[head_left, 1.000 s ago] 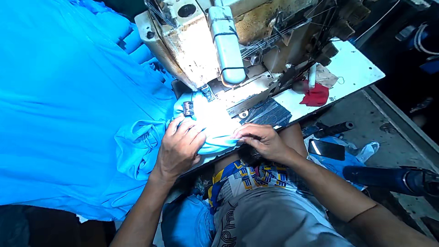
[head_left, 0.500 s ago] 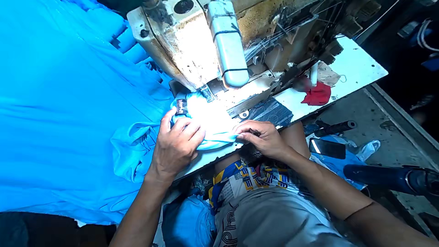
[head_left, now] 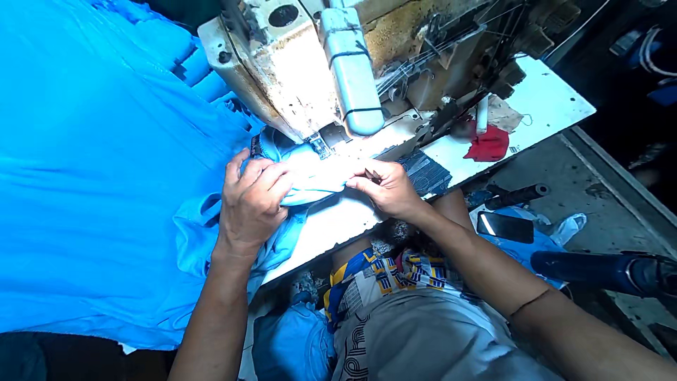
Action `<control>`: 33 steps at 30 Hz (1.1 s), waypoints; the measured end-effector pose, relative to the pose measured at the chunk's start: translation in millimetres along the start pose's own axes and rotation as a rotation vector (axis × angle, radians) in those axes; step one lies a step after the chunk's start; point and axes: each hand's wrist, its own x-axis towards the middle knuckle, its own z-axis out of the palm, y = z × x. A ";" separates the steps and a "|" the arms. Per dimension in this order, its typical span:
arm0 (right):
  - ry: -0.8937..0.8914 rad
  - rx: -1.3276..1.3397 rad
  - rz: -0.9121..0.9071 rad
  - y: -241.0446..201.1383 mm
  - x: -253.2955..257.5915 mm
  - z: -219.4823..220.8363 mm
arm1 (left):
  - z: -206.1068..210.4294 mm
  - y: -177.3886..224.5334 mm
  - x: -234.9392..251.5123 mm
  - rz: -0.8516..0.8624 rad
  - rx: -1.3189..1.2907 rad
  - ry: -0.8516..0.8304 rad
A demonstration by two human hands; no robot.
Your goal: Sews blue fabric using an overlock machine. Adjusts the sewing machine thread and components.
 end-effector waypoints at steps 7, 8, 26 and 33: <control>-0.046 -0.006 -0.007 0.3 3.5 -4.5 | -37.9 5.2 -3.1 -0.032 -0.222 -0.166; -0.062 -0.016 -0.009 0.1 4.6 -5.7 | -49.9 11.6 -3.9 -0.027 -0.233 -0.199; -0.360 -0.201 -0.146 -15.8 -43.6 -31.0 | 29.3 96.5 -29.3 -0.051 -0.048 0.140; -0.260 -0.089 -0.055 -6.5 -58.0 -29.9 | 20.6 65.2 -31.6 0.066 -0.021 0.027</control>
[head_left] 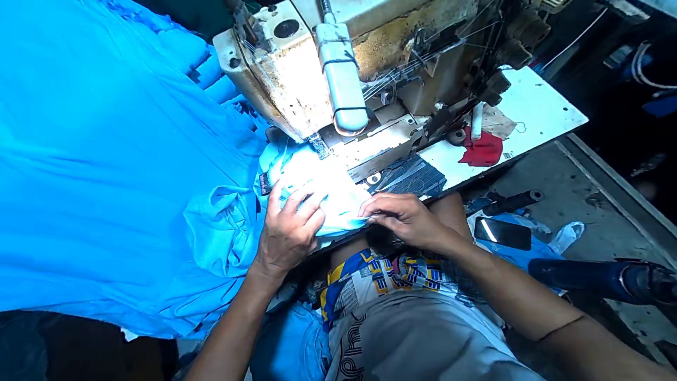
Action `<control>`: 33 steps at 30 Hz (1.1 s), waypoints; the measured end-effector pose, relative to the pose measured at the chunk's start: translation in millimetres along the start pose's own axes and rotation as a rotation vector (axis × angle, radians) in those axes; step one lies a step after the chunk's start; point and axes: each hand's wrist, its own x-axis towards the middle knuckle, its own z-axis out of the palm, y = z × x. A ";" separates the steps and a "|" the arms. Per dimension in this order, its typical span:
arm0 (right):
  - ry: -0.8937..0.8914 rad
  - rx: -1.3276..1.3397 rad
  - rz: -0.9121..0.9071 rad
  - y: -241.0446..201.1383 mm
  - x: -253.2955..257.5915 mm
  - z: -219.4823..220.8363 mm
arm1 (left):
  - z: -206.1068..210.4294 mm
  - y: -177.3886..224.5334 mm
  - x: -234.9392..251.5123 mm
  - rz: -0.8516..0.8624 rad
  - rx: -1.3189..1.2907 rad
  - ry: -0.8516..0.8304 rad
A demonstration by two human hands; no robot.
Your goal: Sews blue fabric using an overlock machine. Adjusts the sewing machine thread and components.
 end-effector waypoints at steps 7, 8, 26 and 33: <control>0.044 0.116 0.063 0.2 -2.9 2.4 | -16.1 -1.8 2.6 0.033 -0.069 -0.082; 0.050 0.117 0.069 0.3 -2.6 2.9 | -13.7 -1.8 1.4 0.016 -0.067 -0.103; 0.088 0.190 0.119 1.2 -7.0 1.7 | -4.9 9.9 6.1 -0.060 0.017 0.033; 0.117 0.215 0.136 1.1 -5.7 4.0 | -9.5 6.3 8.8 -0.093 0.046 0.017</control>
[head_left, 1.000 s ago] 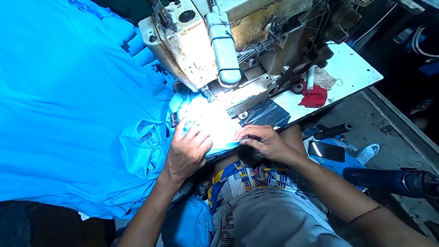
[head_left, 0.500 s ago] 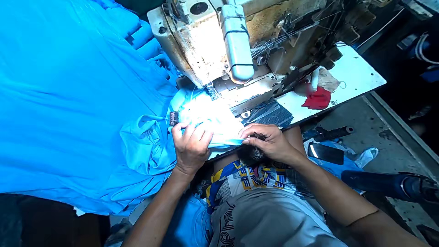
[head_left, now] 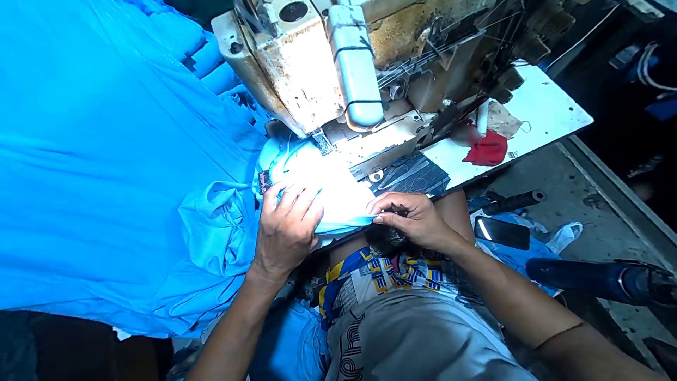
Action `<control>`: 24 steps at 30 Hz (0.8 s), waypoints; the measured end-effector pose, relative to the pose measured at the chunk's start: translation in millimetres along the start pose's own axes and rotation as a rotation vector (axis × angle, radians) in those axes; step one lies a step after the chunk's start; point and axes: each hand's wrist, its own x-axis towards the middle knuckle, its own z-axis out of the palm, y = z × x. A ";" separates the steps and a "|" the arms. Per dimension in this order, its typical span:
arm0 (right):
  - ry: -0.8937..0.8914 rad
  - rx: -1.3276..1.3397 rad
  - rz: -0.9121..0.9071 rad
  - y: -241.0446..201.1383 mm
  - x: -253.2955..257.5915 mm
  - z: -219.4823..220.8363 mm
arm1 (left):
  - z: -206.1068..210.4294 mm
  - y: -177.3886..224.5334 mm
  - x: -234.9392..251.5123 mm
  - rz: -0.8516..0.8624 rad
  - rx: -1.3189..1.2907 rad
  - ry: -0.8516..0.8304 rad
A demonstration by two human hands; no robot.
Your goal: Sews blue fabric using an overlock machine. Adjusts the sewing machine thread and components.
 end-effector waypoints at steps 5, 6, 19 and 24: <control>0.053 -0.002 0.047 -2.1 11.0 4.2 | 3.0 -16.1 7.9 0.012 -0.028 0.024; 0.060 -0.004 0.057 -2.1 15.2 4.9 | 3.0 -20.4 11.1 0.016 -0.038 0.024; 0.077 -0.006 0.020 -2.4 46.6 10.5 | 4.8 -56.4 28.2 -0.037 -0.095 -0.004; 0.088 -0.014 0.001 -2.9 50.6 11.6 | 7.7 -63.0 30.5 -0.027 -0.100 -0.009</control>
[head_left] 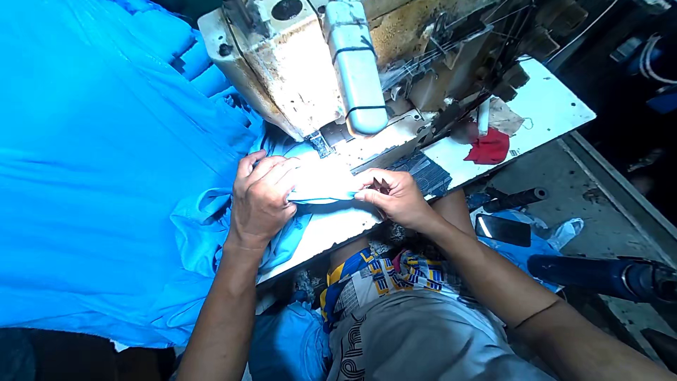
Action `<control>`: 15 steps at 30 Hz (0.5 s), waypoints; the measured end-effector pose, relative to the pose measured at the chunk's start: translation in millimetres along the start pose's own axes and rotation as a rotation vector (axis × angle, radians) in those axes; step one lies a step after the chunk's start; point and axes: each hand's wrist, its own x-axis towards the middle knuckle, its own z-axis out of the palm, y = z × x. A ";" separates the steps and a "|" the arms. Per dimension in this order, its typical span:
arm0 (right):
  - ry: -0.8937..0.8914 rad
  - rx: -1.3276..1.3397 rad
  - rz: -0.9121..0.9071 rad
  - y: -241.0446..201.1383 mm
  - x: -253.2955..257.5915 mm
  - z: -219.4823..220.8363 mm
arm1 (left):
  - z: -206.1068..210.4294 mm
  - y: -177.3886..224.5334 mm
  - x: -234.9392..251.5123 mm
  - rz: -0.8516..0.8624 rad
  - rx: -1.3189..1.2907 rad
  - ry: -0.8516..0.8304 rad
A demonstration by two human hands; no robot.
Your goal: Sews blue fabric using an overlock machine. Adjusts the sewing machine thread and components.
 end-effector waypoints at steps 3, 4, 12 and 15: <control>0.017 -0.020 -0.015 -1.4 6.8 3.5 | 2.1 -6.0 2.3 0.006 0.012 0.006; 0.019 -0.016 -0.015 -1.6 9.2 4.7 | 2.5 -7.8 2.7 0.013 0.006 0.016; 0.022 -0.038 -0.044 -3.0 14.6 6.7 | 2.0 -11.9 -2.3 0.109 -0.297 0.098; 0.019 -0.025 -0.036 -2.9 14.9 6.6 | 2.8 -12.2 0.9 0.090 -0.279 0.091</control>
